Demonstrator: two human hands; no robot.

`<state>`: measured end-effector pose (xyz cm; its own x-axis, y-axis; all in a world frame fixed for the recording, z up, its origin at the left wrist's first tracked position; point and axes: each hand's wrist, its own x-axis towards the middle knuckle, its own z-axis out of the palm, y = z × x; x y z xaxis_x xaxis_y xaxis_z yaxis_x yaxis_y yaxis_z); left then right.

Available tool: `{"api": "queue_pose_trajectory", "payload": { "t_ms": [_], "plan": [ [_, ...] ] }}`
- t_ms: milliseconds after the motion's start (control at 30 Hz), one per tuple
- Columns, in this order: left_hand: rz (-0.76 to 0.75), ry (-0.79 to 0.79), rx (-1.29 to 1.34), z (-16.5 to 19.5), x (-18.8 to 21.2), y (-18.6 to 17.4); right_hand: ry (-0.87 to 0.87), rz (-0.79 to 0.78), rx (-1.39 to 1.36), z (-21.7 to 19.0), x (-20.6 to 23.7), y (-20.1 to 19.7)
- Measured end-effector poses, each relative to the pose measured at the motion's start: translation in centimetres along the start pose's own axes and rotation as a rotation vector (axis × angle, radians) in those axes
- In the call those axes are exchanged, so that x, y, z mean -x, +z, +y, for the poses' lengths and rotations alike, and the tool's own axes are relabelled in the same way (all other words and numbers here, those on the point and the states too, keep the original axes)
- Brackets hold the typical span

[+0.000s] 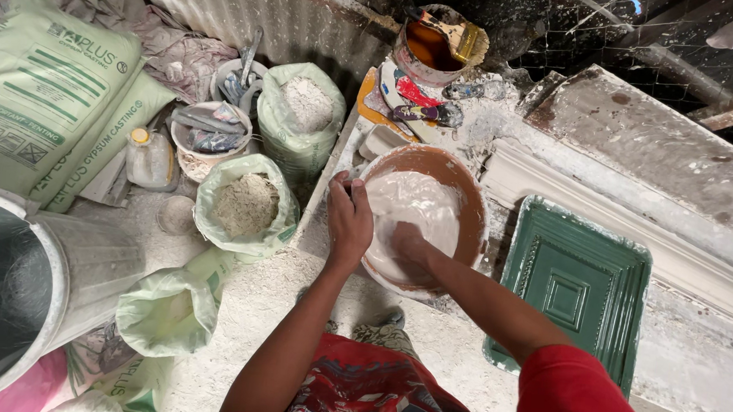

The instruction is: The person mixes a white powder with water in a bucket using their hand, then scoops the mixture onto a green square tile and spreads it evenly across the surface.

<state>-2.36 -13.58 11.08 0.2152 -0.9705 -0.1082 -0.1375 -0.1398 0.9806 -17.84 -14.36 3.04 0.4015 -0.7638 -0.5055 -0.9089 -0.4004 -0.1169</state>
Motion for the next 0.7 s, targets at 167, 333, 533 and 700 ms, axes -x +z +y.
{"api": "queue_pose_trajectory", "payload": {
  "t_ms": [167,333,533,700],
  "plan": [
    [-0.001,-0.008,0.038,-0.3,0.0,0.1,-0.071,0.037,0.032,2.0,-0.4,-2.3],
    [0.023,0.03,-0.007,-0.6,0.0,0.1,-0.048,-0.027,0.003,4.8,-0.2,-3.0],
    [0.013,0.008,0.0,-0.2,0.1,0.0,0.091,-0.114,-0.019,5.1,1.2,-0.1],
    [-0.032,-0.038,-0.02,0.2,0.1,-0.2,0.106,-0.088,0.003,2.4,1.1,1.4]
  ]
}}
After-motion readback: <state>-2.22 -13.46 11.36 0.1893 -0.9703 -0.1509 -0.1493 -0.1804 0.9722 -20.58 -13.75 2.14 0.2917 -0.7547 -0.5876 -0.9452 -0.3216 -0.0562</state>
